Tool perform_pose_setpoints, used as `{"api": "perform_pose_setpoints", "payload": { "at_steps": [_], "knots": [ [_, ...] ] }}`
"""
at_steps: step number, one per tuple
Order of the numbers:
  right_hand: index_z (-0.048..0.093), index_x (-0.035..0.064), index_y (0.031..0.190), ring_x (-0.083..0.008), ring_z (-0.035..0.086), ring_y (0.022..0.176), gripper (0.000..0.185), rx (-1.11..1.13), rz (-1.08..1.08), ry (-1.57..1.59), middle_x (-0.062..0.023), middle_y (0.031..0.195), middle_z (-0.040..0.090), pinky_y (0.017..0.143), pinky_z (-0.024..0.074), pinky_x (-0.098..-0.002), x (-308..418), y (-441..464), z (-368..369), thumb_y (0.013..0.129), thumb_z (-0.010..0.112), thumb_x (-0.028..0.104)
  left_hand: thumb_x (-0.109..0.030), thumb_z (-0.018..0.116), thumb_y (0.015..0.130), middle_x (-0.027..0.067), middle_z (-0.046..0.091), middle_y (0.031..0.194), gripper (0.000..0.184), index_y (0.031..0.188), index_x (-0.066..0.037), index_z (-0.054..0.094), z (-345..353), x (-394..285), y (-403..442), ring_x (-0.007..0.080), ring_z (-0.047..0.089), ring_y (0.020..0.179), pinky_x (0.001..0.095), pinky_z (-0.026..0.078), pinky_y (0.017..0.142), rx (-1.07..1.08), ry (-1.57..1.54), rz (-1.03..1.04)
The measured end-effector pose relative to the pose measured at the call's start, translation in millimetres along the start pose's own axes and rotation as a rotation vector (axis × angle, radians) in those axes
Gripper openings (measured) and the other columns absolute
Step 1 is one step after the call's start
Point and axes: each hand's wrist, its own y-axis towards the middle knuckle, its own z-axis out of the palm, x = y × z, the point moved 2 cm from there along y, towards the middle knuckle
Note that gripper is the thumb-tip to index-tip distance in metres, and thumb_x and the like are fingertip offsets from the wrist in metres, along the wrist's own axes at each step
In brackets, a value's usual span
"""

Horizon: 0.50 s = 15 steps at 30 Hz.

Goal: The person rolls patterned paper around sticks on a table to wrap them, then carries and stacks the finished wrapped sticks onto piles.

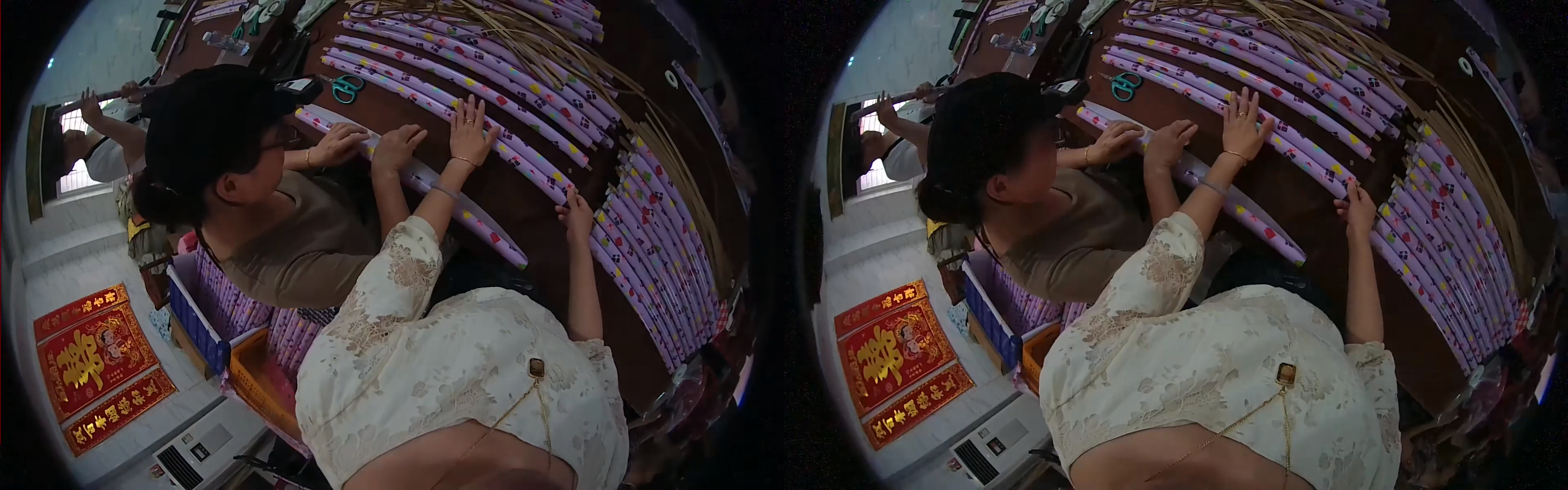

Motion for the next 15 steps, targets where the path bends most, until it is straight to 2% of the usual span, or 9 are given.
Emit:
{"api": "perform_pose_setpoints", "payload": {
  "at_steps": [4, 6, 7, 8, 10, 12, 14, 15],
  "knots": [
    [0.053, -0.0010, 0.103, -0.0115, 0.055, 0.050, 0.039, 0.032, 0.061, -0.126, -0.0074, 0.077, 0.059, 0.039, 0.0407, -0.0224, 30.1, -15.5, -12.4, 0.085, 0.049, 0.033, -0.046, 0.040, 0.083, 0.0114, 0.020, 0.138, 0.062, 0.132, -0.011, 0.027, 5.8, -0.4, 1.3, 0.0317, 0.014, 0.128, 0.0432, 0.013, 0.102, -0.025, 0.014, 0.013],
    [0.053, 0.0015, 0.102, -0.0117, 0.054, 0.047, 0.036, -0.016, -0.145, -0.746, -0.0086, 0.082, 0.059, 0.039, 0.0408, -0.0254, 59.1, -25.7, -18.3, 0.086, 0.047, 0.034, -0.046, 0.040, 0.083, 0.0116, 0.021, 0.138, 0.061, 0.131, -0.010, 0.028, 3.9, 0.3, 2.8, 0.0318, 0.015, 0.128, 0.0430, 0.013, 0.102, -0.035, 0.024, 0.006],
    [0.054, 0.0052, 0.101, -0.0177, 0.057, 0.055, 0.031, -0.093, -0.206, -0.925, -0.0085, 0.085, 0.059, 0.048, 0.0438, -0.0314, 76.0, -32.8, -16.0, 0.085, 0.049, 0.030, -0.046, 0.040, 0.083, 0.0117, 0.022, 0.137, 0.061, 0.130, -0.010, 0.030, 4.2, -1.5, 2.4, 0.0319, 0.016, 0.127, 0.0428, 0.014, 0.102, -0.037, 0.032, 0.014],
    [0.054, 0.0052, 0.101, -0.0177, 0.057, 0.055, 0.031, -0.102, -0.197, -0.934, -0.0085, 0.085, 0.059, 0.048, 0.0438, -0.0314, 75.8, -22.8, -17.6, 0.085, 0.049, 0.030, -0.046, 0.039, 0.083, 0.0118, 0.023, 0.137, 0.060, 0.130, -0.010, 0.030, 5.5, -1.3, 1.8, 0.0320, 0.016, 0.127, 0.0428, 0.014, 0.102, -0.045, 0.040, 0.013],
    [0.055, 0.0068, 0.102, -0.0246, 0.057, 0.074, 0.028, -0.157, -0.842, -1.120, -0.0092, 0.094, 0.057, 0.063, 0.0449, -0.0347, 85.6, 3.8, -19.2, 0.084, 0.049, 0.027, -0.047, 0.038, 0.084, 0.0120, 0.023, 0.137, 0.059, 0.129, -0.010, 0.033, 5.1, -1.7, 1.4, 0.0320, 0.015, 0.128, 0.0426, 0.014, 0.102, -0.059, 0.044, 0.020],
    [0.055, 0.0077, 0.102, -0.0278, 0.051, 0.091, 0.026, -0.082, -0.788, -1.042, -0.0092, 0.103, 0.053, 0.075, 0.0424, -0.0357, 93.9, 14.2, -7.8, 0.084, 0.050, 0.025, -0.048, 0.037, 0.084, 0.0119, 0.023, 0.137, 0.060, 0.129, -0.010, 0.032, 7.3, -0.1, 0.0, 0.0319, 0.015, 0.128, 0.0429, 0.014, 0.102, -0.065, 0.066, 0.031],
    [0.054, 0.0076, 0.103, -0.0269, 0.050, 0.095, 0.026, -0.090, -0.770, -1.059, -0.0089, 0.110, 0.050, 0.078, 0.0424, -0.0350, 88.9, 32.5, -3.6, 0.083, 0.050, 0.024, -0.048, 0.039, 0.083, 0.0121, 0.023, 0.137, 0.060, 0.129, -0.010, 0.032, 6.1, 0.0, 0.4, 0.0318, 0.016, 0.127, 0.0431, 0.014, 0.102, -0.061, 0.057, 0.033],
    [0.054, 0.0081, 0.103, -0.0278, 0.050, 0.096, 0.026, -0.087, -0.778, -1.059, -0.0091, 0.108, 0.051, 0.078, 0.0425, -0.0354, 86.7, 37.4, -2.6, 0.083, 0.050, 0.024, -0.047, 0.041, 0.082, 0.0126, 0.023, 0.137, 0.060, 0.129, -0.010, 0.033, 7.1, 0.9, -0.5, 0.0316, 0.017, 0.127, 0.0426, 0.014, 0.102, -0.067, 0.064, 0.035]
  ]
}}
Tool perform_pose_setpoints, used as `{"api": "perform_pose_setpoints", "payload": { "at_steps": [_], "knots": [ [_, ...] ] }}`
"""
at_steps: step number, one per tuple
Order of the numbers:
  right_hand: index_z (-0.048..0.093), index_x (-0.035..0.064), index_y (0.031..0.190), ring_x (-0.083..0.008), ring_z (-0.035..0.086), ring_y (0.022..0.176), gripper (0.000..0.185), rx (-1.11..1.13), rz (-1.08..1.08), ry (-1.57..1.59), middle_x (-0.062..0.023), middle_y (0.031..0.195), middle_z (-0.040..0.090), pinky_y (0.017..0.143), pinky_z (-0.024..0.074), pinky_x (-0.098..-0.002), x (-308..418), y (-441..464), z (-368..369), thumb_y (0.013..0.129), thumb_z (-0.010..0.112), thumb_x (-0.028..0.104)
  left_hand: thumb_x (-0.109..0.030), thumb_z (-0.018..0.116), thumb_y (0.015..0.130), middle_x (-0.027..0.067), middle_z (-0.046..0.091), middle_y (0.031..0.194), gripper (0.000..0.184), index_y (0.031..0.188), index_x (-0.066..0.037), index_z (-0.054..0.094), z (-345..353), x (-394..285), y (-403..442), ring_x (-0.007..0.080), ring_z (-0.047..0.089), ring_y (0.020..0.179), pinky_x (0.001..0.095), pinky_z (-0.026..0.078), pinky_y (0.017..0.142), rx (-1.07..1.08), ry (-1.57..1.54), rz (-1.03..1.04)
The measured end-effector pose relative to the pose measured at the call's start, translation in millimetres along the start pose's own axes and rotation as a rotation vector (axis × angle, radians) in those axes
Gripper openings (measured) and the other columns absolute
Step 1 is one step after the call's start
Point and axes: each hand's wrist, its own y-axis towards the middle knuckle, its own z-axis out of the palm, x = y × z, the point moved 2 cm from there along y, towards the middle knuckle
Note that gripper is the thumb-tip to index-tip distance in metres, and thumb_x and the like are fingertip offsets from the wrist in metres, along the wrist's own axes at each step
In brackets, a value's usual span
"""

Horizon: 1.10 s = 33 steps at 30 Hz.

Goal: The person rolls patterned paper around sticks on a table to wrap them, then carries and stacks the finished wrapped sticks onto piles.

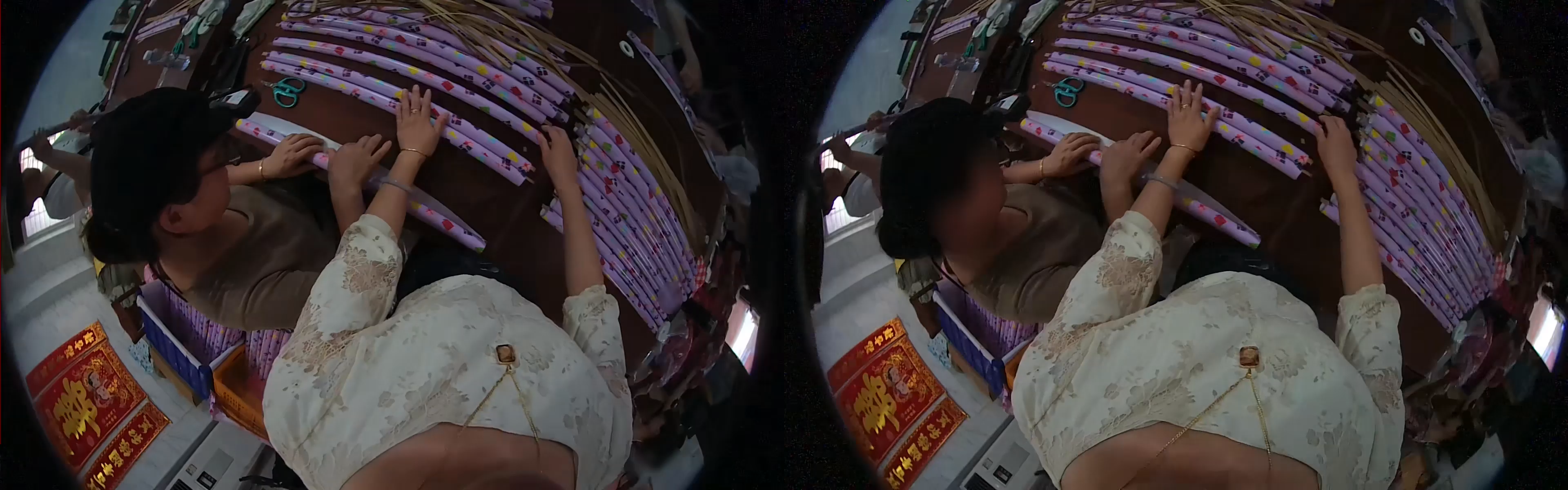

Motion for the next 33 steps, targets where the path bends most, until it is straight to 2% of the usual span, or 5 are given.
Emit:
{"api": "perform_pose_setpoints", "payload": {
  "at_steps": [5, 12, 21, 23, 33],
  "knots": [
    [0.056, 0.0082, 0.095, -0.0282, 0.050, 0.086, 0.023, -0.047, -0.103, -0.119, -0.0120, 0.091, 0.053, 0.073, 0.0431, -0.0372, 1.7, -6.3, 6.7, 0.077, 0.058, 0.023, -0.048, 0.040, 0.082, 0.0120, 0.022, 0.137, 0.061, 0.130, -0.011, 0.030, 1.7, 0.4, -1.3, 0.0316, 0.017, 0.127, 0.0431, 0.015, 0.102, 0.014, 0.029, 0.007],
    [0.054, 0.0086, 0.095, -0.0276, 0.051, 0.088, 0.030, -0.041, -0.029, 0.028, -0.0126, 0.091, 0.053, 0.073, 0.0428, -0.0373, -12.7, -6.4, 19.8, 0.072, 0.064, 0.024, -0.049, 0.039, 0.082, 0.0117, 0.021, 0.138, 0.063, 0.132, -0.012, 0.027, 0.3, -0.5, -1.4, 0.0315, 0.017, 0.127, 0.0430, 0.014, 0.102, 0.016, 0.026, -0.002],
    [0.050, 0.0117, 0.101, -0.0303, 0.051, 0.090, 0.036, 0.036, -0.075, -0.153, -0.0116, 0.092, 0.052, 0.074, 0.0417, -0.0362, -5.1, -12.1, 15.1, 0.071, 0.064, 0.026, -0.049, 0.038, 0.083, 0.0103, 0.020, 0.138, 0.063, 0.132, -0.012, 0.027, 1.1, -0.3, -1.5, 0.0300, 0.015, 0.128, 0.0426, 0.013, 0.102, 0.033, 0.041, -0.018],
    [0.052, 0.0100, 0.100, -0.0301, 0.051, 0.090, 0.032, 0.032, -0.015, 0.171, -0.0117, 0.093, 0.053, 0.075, 0.0416, -0.0360, -11.6, -12.7, 21.4, 0.073, 0.062, 0.025, -0.049, 0.038, 0.083, 0.0101, 0.020, 0.138, 0.063, 0.132, -0.012, 0.027, 1.2, -0.4, -1.7, 0.0298, 0.015, 0.128, 0.0425, 0.013, 0.102, 0.032, 0.074, -0.010],
    [0.056, 0.0054, 0.098, -0.0283, 0.051, 0.088, 0.031, 0.201, 0.079, 0.203, -0.0147, 0.099, 0.050, 0.077, 0.0424, -0.0349, -9.9, -14.3, 17.1, 0.075, 0.060, 0.026, -0.050, 0.036, 0.083, 0.0114, 0.018, 0.139, 0.064, 0.132, -0.011, 0.025, 2.1, 0.8, -2.5, 0.0307, 0.015, 0.128, 0.0432, 0.013, 0.102, 0.052, 0.051, -0.019]
  ]
}}
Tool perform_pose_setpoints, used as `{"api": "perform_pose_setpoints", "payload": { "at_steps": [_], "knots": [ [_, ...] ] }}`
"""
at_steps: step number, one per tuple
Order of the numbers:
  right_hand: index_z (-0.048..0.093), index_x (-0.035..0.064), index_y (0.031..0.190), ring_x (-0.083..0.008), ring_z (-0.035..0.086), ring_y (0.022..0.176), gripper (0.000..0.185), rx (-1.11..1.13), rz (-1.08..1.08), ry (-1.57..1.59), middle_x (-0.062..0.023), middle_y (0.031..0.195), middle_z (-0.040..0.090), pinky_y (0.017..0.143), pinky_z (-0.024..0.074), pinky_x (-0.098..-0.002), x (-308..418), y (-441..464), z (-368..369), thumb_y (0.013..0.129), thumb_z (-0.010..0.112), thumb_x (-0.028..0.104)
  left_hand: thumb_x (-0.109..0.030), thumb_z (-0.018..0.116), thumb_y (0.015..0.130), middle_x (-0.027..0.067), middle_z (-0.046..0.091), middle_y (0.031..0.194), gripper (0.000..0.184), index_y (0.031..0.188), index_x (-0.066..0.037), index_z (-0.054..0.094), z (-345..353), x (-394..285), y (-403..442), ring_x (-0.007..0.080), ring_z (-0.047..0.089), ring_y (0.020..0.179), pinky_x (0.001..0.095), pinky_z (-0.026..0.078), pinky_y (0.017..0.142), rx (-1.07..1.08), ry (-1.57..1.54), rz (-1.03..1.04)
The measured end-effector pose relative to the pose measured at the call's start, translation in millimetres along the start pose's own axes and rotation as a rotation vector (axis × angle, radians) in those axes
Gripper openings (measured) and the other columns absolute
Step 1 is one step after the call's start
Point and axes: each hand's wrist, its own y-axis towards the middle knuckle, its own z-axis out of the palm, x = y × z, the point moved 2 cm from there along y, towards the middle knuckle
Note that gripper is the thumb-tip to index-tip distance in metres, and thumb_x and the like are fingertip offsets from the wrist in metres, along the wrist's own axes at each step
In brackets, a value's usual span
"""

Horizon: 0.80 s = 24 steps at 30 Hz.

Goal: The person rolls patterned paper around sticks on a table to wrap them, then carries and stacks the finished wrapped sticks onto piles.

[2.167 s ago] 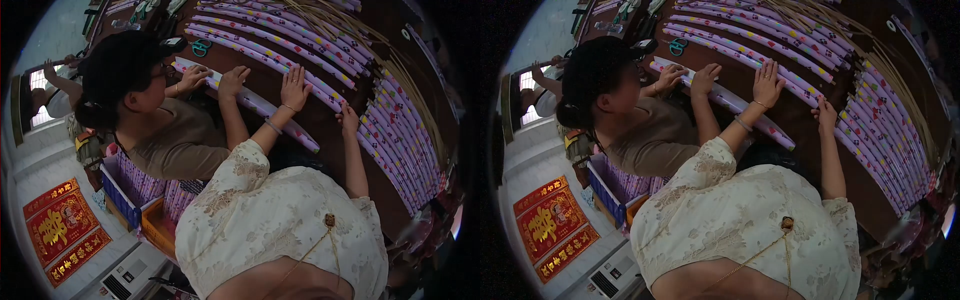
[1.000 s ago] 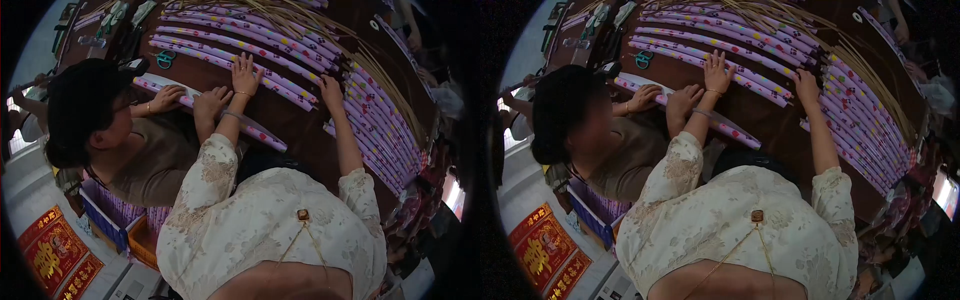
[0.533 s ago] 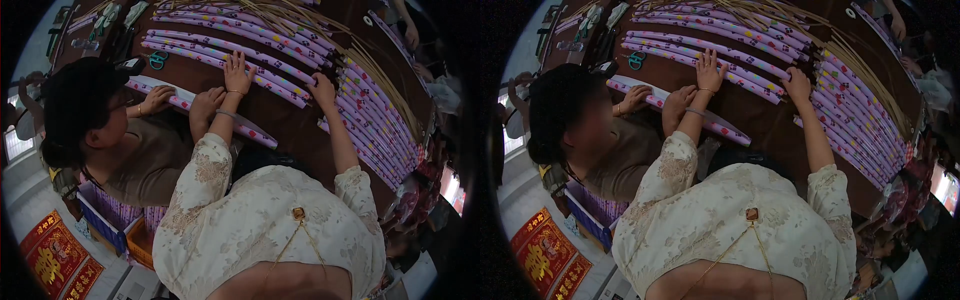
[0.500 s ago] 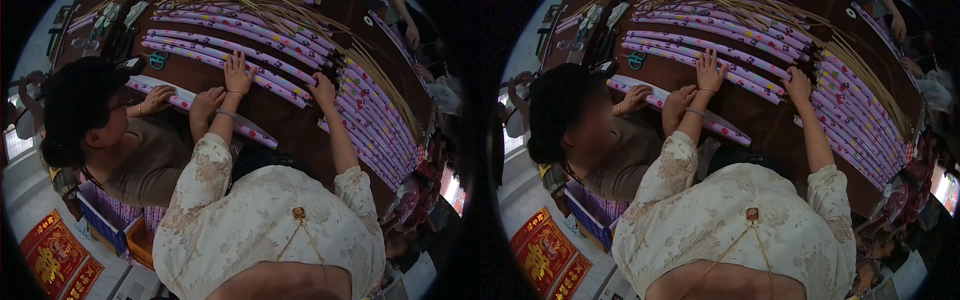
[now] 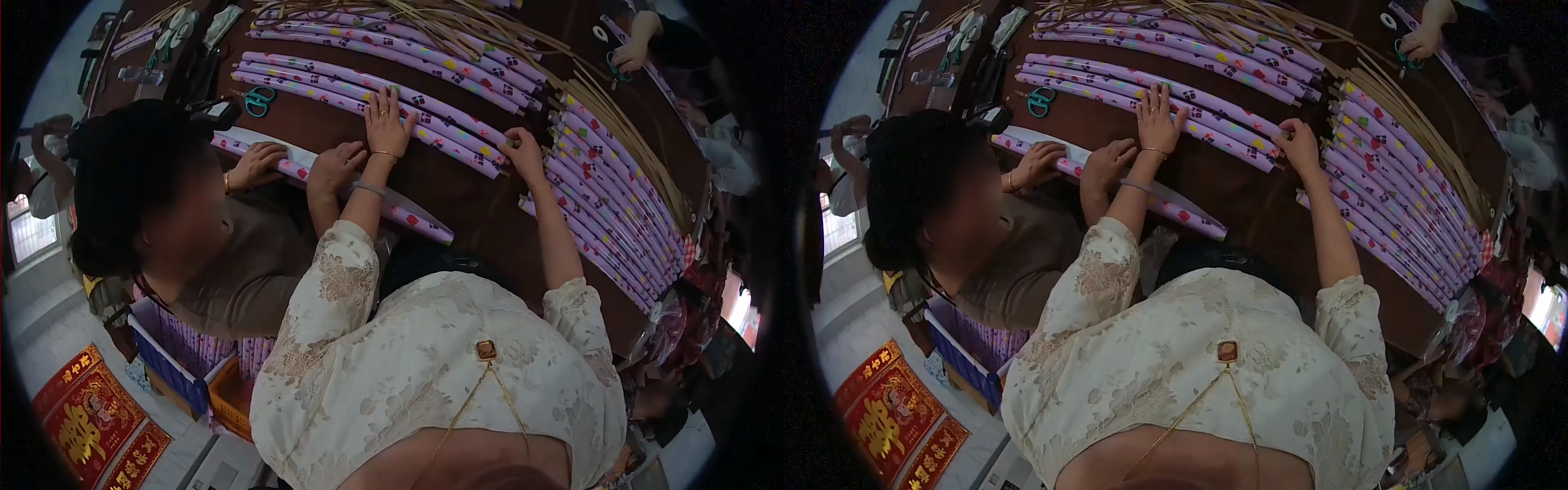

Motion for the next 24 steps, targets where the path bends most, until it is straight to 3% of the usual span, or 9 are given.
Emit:
{"api": "perform_pose_setpoints", "payload": {
  "at_steps": [3, 5, 9, 12, 14, 18, 24],
  "knots": [
    [0.057, 0.0069, 0.098, -0.0286, 0.051, 0.090, 0.031, -0.108, -0.064, 0.094, -0.0137, 0.100, 0.050, 0.079, 0.0413, -0.0365, -4.3, -2.4, 7.9, 0.075, 0.059, 0.028, -0.051, 0.036, 0.083, 0.0112, 0.017, 0.139, 0.065, 0.133, -0.010, 0.024, 0.0, 0.3, -2.2, 0.0309, 0.014, 0.128, 0.0430, 0.013, 0.102, -0.008, 0.000, 0.003],
    [0.057, 0.0093, 0.101, -0.0277, 0.051, 0.091, 0.035, -0.186, -0.074, -0.221, -0.0117, 0.102, 0.049, 0.081, 0.0401, -0.0373, -1.8, -4.4, 9.3, 0.074, 0.059, 0.031, -0.051, 0.035, 0.084, 0.0110, 0.016, 0.139, 0.066, 0.133, -0.010, 0.022, 0.2, 0.4, -1.8, 0.0306, 0.013, 0.128, 0.0428, 0.012, 0.102, 0.002, 0.009, 0.002],
    [0.057, 0.0112, 0.102, -0.0271, 0.050, 0.093, 0.036, -0.129, -0.157, -0.343, -0.0095, 0.101, 0.051, 0.082, 0.0391, -0.0377, 3.8, -7.4, 1.2, 0.076, 0.055, 0.036, -0.052, 0.034, 0.084, 0.0106, 0.015, 0.140, 0.066, 0.134, -0.010, 0.021, 0.2, -0.1, -1.6, 0.0301, 0.013, 0.129, 0.0426, 0.011, 0.103, -0.005, 0.013, -0.001],
    [0.055, 0.0082, 0.104, -0.0237, 0.052, 0.089, 0.035, -0.105, -0.140, -0.204, -0.0103, 0.088, 0.055, 0.077, 0.0406, -0.0323, -3.1, -1.4, 1.7, 0.080, 0.054, 0.034, -0.052, 0.034, 0.083, 0.0102, 0.015, 0.140, 0.067, 0.134, -0.010, 0.020, -0.4, 0.4, -1.2, 0.0296, 0.012, 0.129, 0.0423, 0.011, 0.103, 0.020, 0.008, -0.018],
    [0.056, 0.0069, 0.097, -0.0258, 0.055, 0.081, 0.037, 0.004, 0.041, 0.260, -0.0102, 0.083, 0.059, 0.073, 0.0418, -0.0323, -16.3, 5.2, 8.8, 0.082, 0.049, 0.039, -0.052, 0.034, 0.083, 0.0098, 0.015, 0.140, 0.067, 0.134, -0.011, 0.020, -0.3, 0.3, -1.4, 0.0293, 0.012, 0.129, 0.0422, 0.012, 0.103, 0.010, 0.002, -0.013],
    [0.054, 0.0059, 0.096, -0.0238, 0.056, 0.073, 0.037, 0.063, 0.071, 0.172, -0.0107, 0.078, 0.059, 0.070, 0.0420, -0.0297, -16.8, 6.4, 2.9, 0.084, 0.047, 0.040, -0.052, 0.034, 0.083, 0.0096, 0.015, 0.140, 0.067, 0.134, -0.011, 0.019, -0.3, 0.1, -1.0, 0.0293, 0.013, 0.129, 0.0422, 0.013, 0.102, -0.005, 0.011, -0.010],
    [0.055, 0.0004, 0.087, -0.0157, 0.053, 0.067, 0.047, 0.018, 0.059, 0.440, -0.0076, 0.073, 0.058, 0.065, 0.0407, -0.0256, -5.3, 1.2, -2.5, 0.081, 0.049, 0.047, -0.050, 0.033, 0.085, 0.0097, 0.012, 0.141, 0.065, 0.135, -0.011, 0.017, -2.8, -1.3, -0.8, 0.0292, 0.011, 0.129, 0.0416, 0.012, 0.103, 0.036, 0.034, -0.024]
  ]
}}
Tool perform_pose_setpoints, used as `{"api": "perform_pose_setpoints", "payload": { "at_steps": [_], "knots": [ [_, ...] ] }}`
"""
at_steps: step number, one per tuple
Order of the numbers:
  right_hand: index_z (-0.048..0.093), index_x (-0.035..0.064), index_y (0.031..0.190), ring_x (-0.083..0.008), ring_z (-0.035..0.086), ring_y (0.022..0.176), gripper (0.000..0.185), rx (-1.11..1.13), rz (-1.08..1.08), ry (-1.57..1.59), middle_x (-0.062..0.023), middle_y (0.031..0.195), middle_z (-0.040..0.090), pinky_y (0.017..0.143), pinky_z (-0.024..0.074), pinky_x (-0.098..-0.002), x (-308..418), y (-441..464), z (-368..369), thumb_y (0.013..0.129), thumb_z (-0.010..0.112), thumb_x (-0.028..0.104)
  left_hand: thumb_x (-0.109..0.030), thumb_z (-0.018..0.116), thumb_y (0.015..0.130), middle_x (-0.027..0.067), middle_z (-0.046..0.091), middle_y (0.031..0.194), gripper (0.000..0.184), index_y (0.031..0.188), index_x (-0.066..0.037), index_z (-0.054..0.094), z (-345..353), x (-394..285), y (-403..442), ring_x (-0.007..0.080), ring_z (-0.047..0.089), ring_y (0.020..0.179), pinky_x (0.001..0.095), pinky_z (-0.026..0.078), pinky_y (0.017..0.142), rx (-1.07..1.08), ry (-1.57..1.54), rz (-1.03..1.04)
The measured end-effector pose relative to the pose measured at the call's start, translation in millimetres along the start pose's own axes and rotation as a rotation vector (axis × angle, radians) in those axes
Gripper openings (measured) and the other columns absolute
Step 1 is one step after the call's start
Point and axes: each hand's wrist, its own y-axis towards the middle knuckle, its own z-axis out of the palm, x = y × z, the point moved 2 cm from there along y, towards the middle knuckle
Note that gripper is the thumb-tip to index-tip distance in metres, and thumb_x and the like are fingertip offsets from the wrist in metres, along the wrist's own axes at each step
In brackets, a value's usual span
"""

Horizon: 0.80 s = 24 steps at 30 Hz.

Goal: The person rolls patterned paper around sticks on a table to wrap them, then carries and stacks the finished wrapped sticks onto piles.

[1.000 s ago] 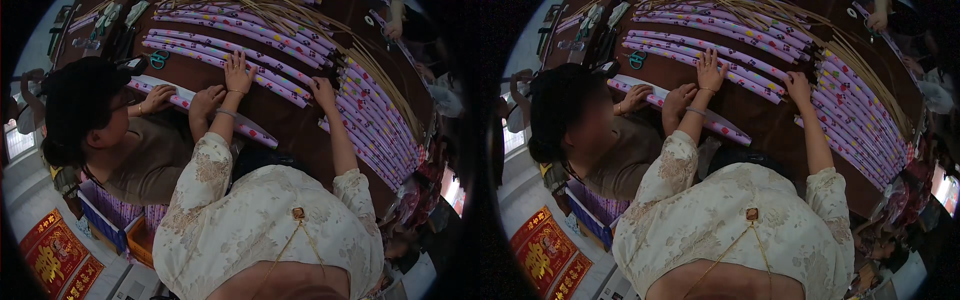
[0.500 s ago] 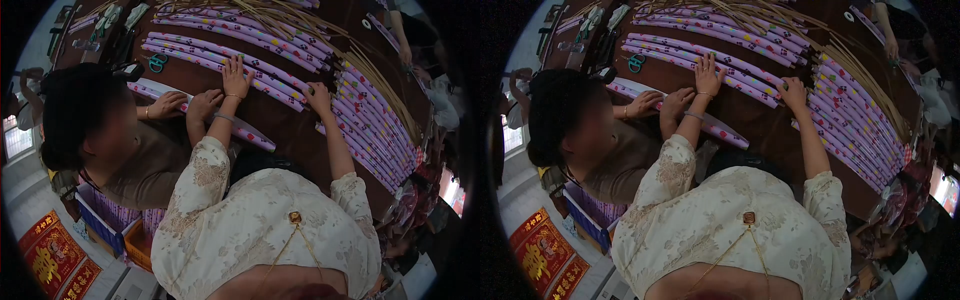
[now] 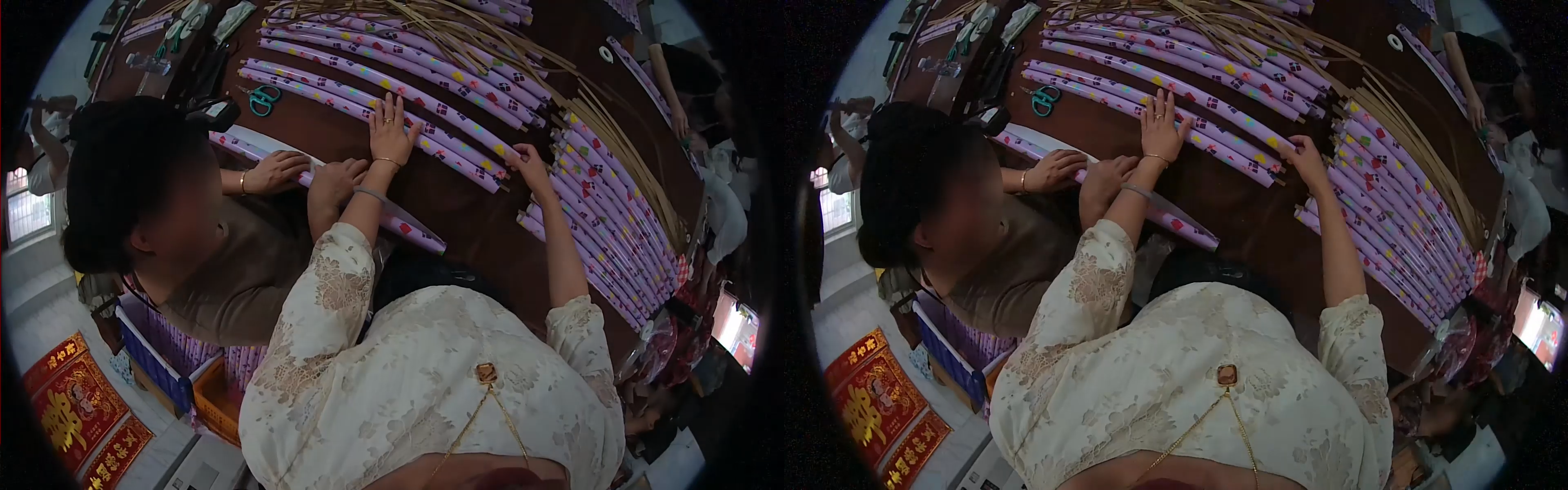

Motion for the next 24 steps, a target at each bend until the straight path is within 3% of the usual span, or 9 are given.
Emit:
{"api": "perform_pose_setpoints", "payload": {
  "at_steps": [2, 3, 5, 8, 11, 15, 17, 24],
  "knots": [
    [0.054, 0.0000, 0.088, -0.0110, 0.050, 0.064, 0.052, 0.086, 0.245, 0.062, -0.0057, 0.071, 0.057, 0.058, 0.0389, -0.0215, 15.8, -4.4, -8.3, 0.078, 0.052, 0.051, -0.049, 0.034, 0.085, 0.0100, 0.013, 0.141, 0.065, 0.135, -0.011, 0.017, -0.4, -0.3, -0.5, 0.0294, 0.012, 0.129, 0.0416, 0.012, 0.103, 0.008, 0.001, 0.002],
    [0.054, 0.0000, 0.088, -0.0110, 0.050, 0.064, 0.052, 0.088, 0.241, 0.060, -0.0057, 0.071, 0.057, 0.058, 0.0389, -0.0215, 12.2, 0.2, -11.8, 0.078, 0.052, 0.051, -0.049, 0.034, 0.085, 0.0100, 0.013, 0.141, 0.065, 0.135, -0.011, 0.017, -0.5, -0.4, -0.5, 0.0294, 0.012, 0.129, 0.0416, 0.012, 0.103, 0.003, 0.001, 0.000],
    [0.054, 0.0026, 0.090, -0.0082, 0.047, 0.059, 0.052, 0.129, 0.620, 0.170, -0.0040, 0.070, 0.055, 0.050, 0.0369, -0.0206, 3.7, 6.6, -17.5, 0.075, 0.055, 0.053, -0.049, 0.034, 0.085, 0.0102, 0.014, 0.140, 0.065, 0.135, -0.010, 0.018, -1.0, -0.2, -0.2, 0.0297, 0.012, 0.129, 0.0418, 0.013, 0.103, -0.009, -0.019, 0.008],
    [0.053, 0.0048, 0.088, -0.0084, 0.044, 0.052, 0.049, 0.112, 0.712, 0.210, -0.0026, 0.068, 0.053, 0.044, 0.0347, -0.0208, 9.0, 5.8, -14.2, 0.074, 0.056, 0.052, -0.049, 0.034, 0.085, 0.0103, 0.015, 0.140, 0.065, 0.134, -0.010, 0.018, -1.6, -0.6, -0.6, 0.0298, 0.012, 0.129, 0.0417, 0.013, 0.103, -0.006, -0.010, 0.007],
    [0.053, 0.0061, 0.085, -0.0081, 0.040, 0.047, 0.048, 0.096, 0.560, 0.293, -0.0018, 0.068, 0.052, 0.042, 0.0343, -0.0208, -3.7, 12.8, -10.2, 0.075, 0.055, 0.053, -0.049, 0.034, 0.085, 0.0101, 0.015, 0.140, 0.065, 0.135, -0.010, 0.018, -3.1, -1.3, -0.2, 0.0297, 0.012, 0.129, 0.0417, 0.013, 0.103, 0.002, -0.010, 0.001],
    [0.052, 0.0065, 0.092, -0.0074, 0.037, 0.047, 0.045, 0.151, 0.547, 0.334, -0.0016, 0.068, 0.051, 0.042, 0.0338, -0.0202, -6.9, 12.8, -8.4, 0.076, 0.055, 0.049, -0.050, 0.035, 0.085, 0.0097, 0.014, 0.140, 0.065, 0.135, -0.011, 0.017, -3.1, -2.2, 0.1, 0.0292, 0.011, 0.129, 0.0416, 0.012, 0.103, 0.011, -0.004, -0.005],
    [0.048, 0.0076, 0.099, -0.0064, 0.037, 0.049, 0.043, 0.064, 0.607, 0.393, -0.0016, 0.067, 0.051, 0.042, 0.0338, -0.0197, 0.2, 8.4, -7.5, 0.077, 0.057, 0.044, -0.050, 0.033, 0.084, 0.0090, 0.011, 0.141, 0.066, 0.135, -0.011, 0.016, -1.8, -1.8, 0.2, 0.0281, 0.009, 0.130, 0.0401, 0.011, 0.104, 0.032, 0.001, -0.022],
    [0.046, 0.0109, 0.098, -0.0048, 0.035, 0.048, 0.034, 0.107, 0.588, 0.306, 0.0000, 0.068, 0.048, 0.041, 0.0294, -0.0172, -3.1, 7.1, -2.5, 0.081, 0.054, 0.039, -0.051, 0.032, 0.085, 0.0091, 0.010, 0.141, 0.067, 0.136, -0.012, 0.013, -2.3, -1.5, 0.7, 0.0278, 0.009, 0.130, 0.0395, 0.010, 0.104, 0.062, 0.017, -0.037]
  ]
}}
